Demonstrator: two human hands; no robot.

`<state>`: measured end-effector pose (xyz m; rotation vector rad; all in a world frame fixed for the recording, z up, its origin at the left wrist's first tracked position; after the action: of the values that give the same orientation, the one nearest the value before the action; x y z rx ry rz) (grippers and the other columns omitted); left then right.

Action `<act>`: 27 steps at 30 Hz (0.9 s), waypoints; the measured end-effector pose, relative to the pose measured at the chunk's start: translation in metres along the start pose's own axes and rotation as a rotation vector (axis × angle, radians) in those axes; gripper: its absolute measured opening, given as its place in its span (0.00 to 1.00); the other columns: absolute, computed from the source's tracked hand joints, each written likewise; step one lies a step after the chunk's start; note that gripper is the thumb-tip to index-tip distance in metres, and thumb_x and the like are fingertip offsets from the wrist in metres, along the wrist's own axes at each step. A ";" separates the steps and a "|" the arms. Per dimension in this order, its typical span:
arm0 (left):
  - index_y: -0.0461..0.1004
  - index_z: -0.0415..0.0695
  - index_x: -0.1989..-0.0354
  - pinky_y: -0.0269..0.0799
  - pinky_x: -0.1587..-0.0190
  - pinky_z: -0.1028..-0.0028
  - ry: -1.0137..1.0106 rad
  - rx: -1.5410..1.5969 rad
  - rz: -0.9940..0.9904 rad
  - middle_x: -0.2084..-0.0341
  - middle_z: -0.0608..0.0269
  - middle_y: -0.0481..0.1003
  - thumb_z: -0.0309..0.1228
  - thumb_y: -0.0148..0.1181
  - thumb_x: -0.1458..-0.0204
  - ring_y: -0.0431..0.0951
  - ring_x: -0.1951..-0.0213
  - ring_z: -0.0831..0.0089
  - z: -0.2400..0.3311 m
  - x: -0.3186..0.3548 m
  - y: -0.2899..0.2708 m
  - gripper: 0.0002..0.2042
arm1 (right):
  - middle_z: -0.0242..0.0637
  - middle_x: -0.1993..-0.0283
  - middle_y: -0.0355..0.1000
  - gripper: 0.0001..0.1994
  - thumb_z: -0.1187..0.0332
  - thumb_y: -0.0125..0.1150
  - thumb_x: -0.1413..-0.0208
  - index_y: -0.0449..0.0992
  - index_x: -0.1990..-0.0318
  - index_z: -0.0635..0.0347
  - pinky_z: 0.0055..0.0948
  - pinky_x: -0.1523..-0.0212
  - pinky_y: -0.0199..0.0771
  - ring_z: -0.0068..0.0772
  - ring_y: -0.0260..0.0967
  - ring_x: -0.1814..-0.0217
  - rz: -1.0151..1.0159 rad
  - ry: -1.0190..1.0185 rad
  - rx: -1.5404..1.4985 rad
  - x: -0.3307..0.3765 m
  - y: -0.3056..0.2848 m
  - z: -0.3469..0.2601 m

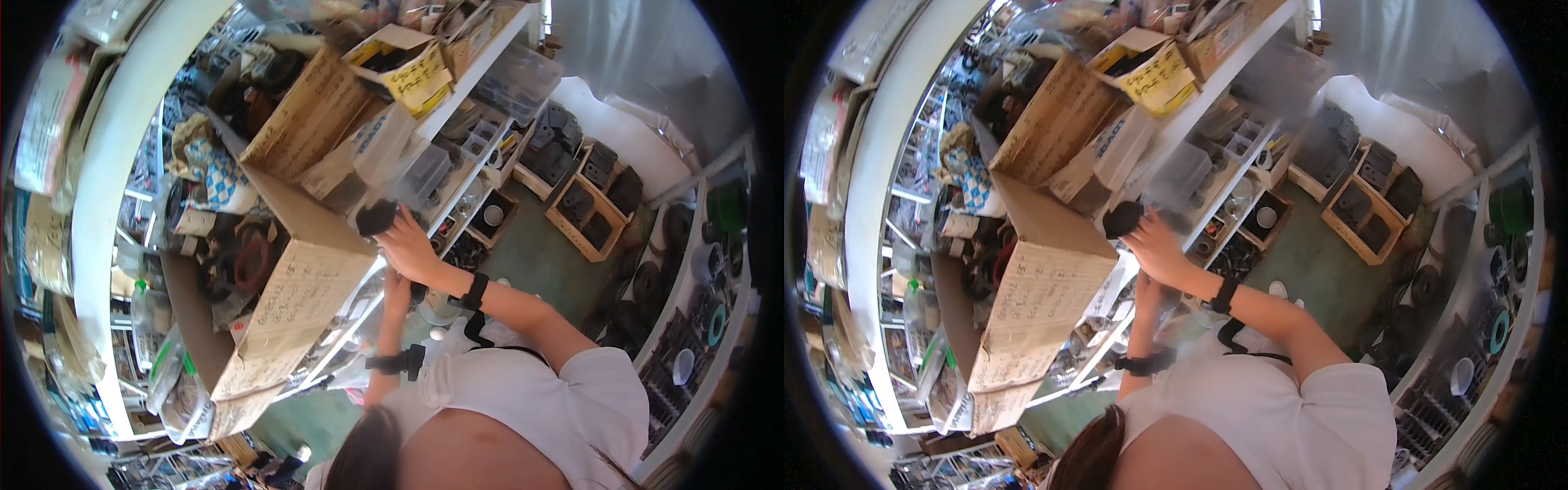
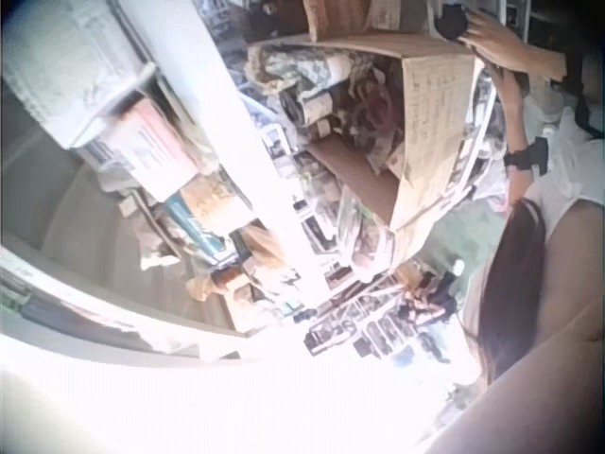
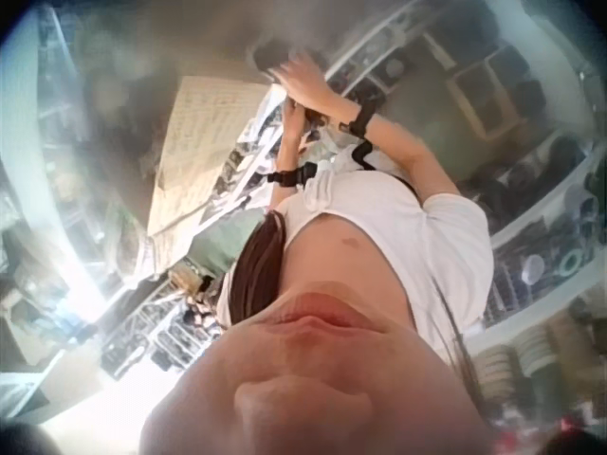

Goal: The person wipes various wheel-shaped industrial components on warehouse shelves using a black cloth.

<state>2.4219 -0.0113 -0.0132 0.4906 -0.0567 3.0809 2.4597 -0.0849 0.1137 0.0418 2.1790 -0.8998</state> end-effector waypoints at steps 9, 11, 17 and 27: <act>0.54 0.36 0.45 0.57 0.48 0.72 0.210 -0.200 -0.074 0.51 0.53 0.64 0.29 0.45 0.47 0.64 0.50 0.68 0.022 -0.056 0.028 0.21 | 0.53 0.54 0.60 0.20 0.76 0.50 0.58 0.61 0.52 0.67 0.45 0.40 0.47 0.57 0.53 0.47 0.168 0.252 -0.259 -0.008 -0.022 0.071; 0.56 0.35 0.46 0.57 0.49 0.72 0.198 -0.232 -0.083 0.52 0.52 0.65 0.32 0.43 0.47 0.64 0.50 0.66 0.032 -0.069 0.046 0.21 | 0.54 0.51 0.60 0.19 0.73 0.47 0.53 0.60 0.52 0.71 0.44 0.45 0.52 0.58 0.52 0.46 0.277 0.331 -0.252 -0.010 -0.034 0.097; 0.60 0.35 0.50 0.56 0.49 0.71 0.183 -0.273 -0.081 0.54 0.49 0.65 0.38 0.45 0.47 0.64 0.51 0.63 0.066 -0.105 0.097 0.21 | 0.57 0.45 0.54 0.23 0.71 0.44 0.51 0.55 0.47 0.71 0.43 0.41 0.47 0.57 0.48 0.42 0.390 0.424 -0.211 -0.020 -0.059 0.167; 0.54 0.28 0.46 0.50 0.44 0.71 0.162 -0.387 -0.209 0.47 0.41 0.59 0.44 0.44 0.47 0.57 0.44 0.56 0.089 -0.212 0.187 0.29 | 0.55 0.36 0.39 0.27 0.76 0.37 0.51 0.44 0.40 0.69 0.31 0.36 0.33 0.48 0.32 0.33 0.519 0.545 -0.325 -0.059 -0.123 0.301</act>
<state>2.6458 -0.2051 -0.0009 0.2118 -0.5475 2.7910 2.6578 -0.3479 0.0873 0.7309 2.5956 -0.2440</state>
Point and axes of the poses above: each hand's wrist, its own x-axis away from the middle knuckle, its own y-axis out of the palm, z = x × y, the point moved 10 cm from there along -x, towards the middle knuckle
